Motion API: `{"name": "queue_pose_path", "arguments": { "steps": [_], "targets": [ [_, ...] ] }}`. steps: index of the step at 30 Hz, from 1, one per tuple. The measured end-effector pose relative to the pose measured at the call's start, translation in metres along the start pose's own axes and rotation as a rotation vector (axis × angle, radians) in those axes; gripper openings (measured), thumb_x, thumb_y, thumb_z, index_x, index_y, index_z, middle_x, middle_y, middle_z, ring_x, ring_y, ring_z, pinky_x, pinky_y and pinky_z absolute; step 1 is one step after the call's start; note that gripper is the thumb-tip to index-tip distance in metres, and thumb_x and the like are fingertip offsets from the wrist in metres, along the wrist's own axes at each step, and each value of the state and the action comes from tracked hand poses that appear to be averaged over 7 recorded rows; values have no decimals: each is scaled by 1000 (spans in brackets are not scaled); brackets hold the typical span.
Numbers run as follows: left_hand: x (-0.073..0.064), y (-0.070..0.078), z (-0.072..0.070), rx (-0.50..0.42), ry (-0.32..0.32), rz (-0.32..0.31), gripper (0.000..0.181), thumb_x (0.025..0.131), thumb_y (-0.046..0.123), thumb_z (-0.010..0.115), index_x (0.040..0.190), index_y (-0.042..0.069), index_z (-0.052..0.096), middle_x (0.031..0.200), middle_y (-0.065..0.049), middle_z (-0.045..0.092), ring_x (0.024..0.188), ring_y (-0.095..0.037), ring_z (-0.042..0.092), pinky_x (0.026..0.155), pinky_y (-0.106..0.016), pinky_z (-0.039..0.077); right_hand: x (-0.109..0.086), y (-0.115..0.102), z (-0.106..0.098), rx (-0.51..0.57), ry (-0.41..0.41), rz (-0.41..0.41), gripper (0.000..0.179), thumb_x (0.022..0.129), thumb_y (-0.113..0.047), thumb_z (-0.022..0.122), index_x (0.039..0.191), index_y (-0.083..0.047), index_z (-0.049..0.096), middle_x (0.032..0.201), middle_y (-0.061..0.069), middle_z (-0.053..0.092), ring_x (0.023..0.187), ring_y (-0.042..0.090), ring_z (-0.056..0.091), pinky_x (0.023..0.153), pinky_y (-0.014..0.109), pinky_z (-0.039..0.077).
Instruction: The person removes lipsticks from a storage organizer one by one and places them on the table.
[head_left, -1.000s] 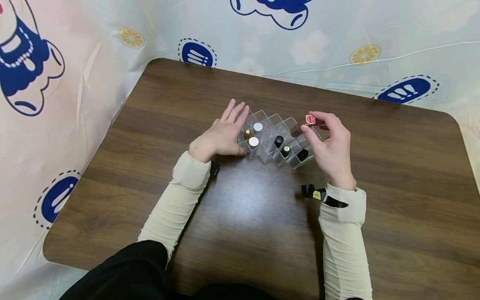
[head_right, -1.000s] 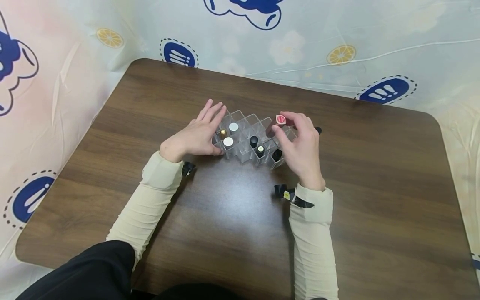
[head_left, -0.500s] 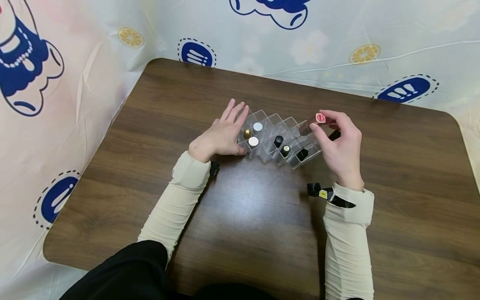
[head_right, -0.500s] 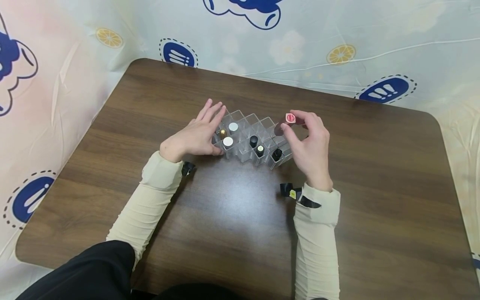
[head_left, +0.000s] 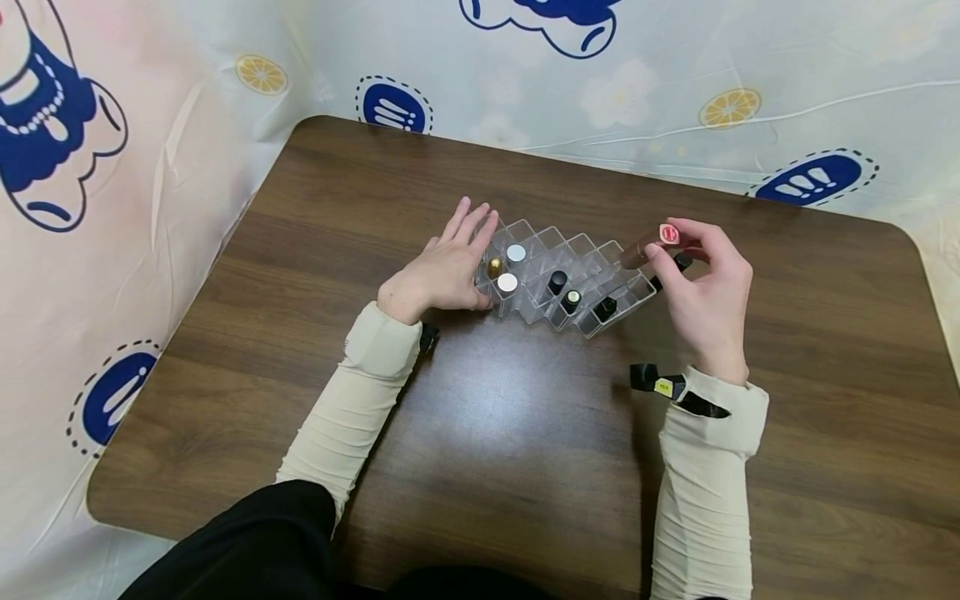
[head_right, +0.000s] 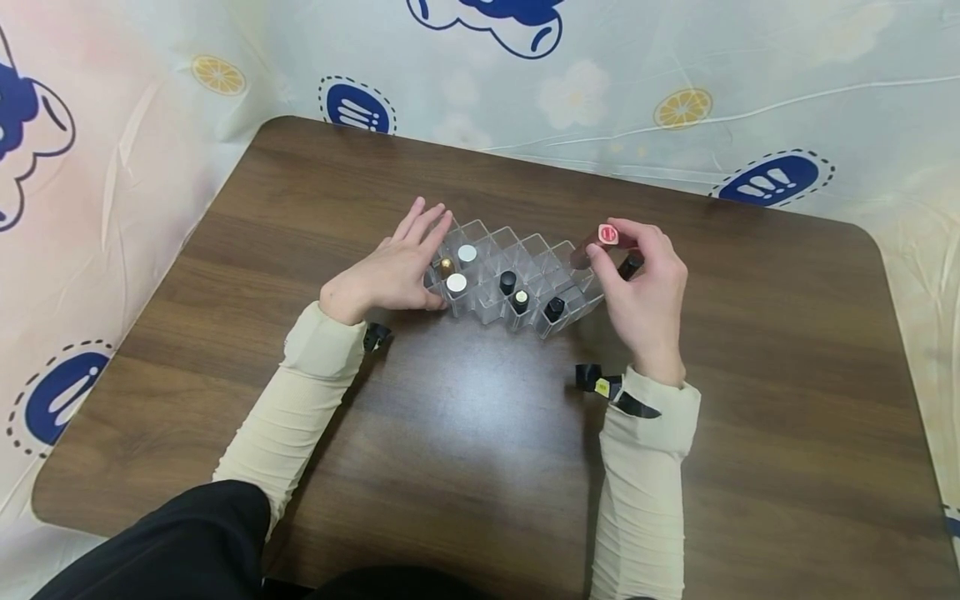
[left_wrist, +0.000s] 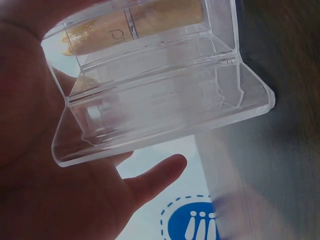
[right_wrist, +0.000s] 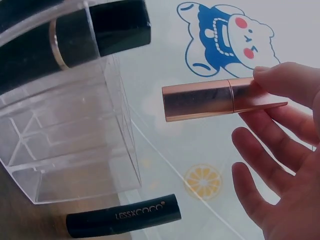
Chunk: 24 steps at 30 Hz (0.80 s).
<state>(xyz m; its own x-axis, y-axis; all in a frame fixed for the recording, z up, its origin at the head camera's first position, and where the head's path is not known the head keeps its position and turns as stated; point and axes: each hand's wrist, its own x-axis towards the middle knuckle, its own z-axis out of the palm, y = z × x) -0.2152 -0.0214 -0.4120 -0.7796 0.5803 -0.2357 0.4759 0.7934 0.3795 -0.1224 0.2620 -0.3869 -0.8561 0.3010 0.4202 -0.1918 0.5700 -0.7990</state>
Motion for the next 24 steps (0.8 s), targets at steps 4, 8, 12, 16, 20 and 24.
{"name": "queue_pose_path", "arguments": {
  "steps": [4,8,12,16,20,24],
  "targets": [
    [0,0,0,1,-2,-2,119,71,34,79,156,11,-1,164,-5,-5,149,-24,-20,112,-64,24,1,3,-4,-1,20,-10,30,82,-12,74,111,-5,71,94,-23,62,90,-1,57,86,18,42],
    [-1,0,0,1,0,-2,119,71,34,79,156,11,-1,164,-5,-5,149,-23,-20,112,-64,24,3,5,-6,12,43,-11,30,81,-10,74,111,-3,70,93,-23,62,90,-2,58,86,17,43],
    [-1,0,0,2,1,-3,119,71,34,79,156,11,-1,164,-5,-5,149,-24,-19,112,-64,24,3,7,-9,13,58,4,30,82,-9,73,111,-2,70,94,-23,63,91,-2,58,86,17,43],
    [-1,0,0,2,1,0,118,72,33,79,156,11,-1,164,-6,-4,150,-25,-18,111,-65,24,4,9,-13,6,75,24,30,83,-8,72,111,0,69,94,-24,63,92,-2,58,86,18,43],
    [-1,0,0,-6,5,2,117,72,33,78,156,11,0,164,-5,-5,150,-25,-18,111,-65,24,4,8,-16,4,96,37,29,83,-8,70,111,1,69,94,-24,63,92,-2,58,86,18,43],
    [0,0,0,-10,3,-2,117,72,32,78,156,11,-1,164,-4,-7,149,-23,-20,112,-65,23,3,7,-18,8,110,47,29,83,-8,70,111,0,70,93,-23,63,90,-2,58,85,18,43]
  ]
}}
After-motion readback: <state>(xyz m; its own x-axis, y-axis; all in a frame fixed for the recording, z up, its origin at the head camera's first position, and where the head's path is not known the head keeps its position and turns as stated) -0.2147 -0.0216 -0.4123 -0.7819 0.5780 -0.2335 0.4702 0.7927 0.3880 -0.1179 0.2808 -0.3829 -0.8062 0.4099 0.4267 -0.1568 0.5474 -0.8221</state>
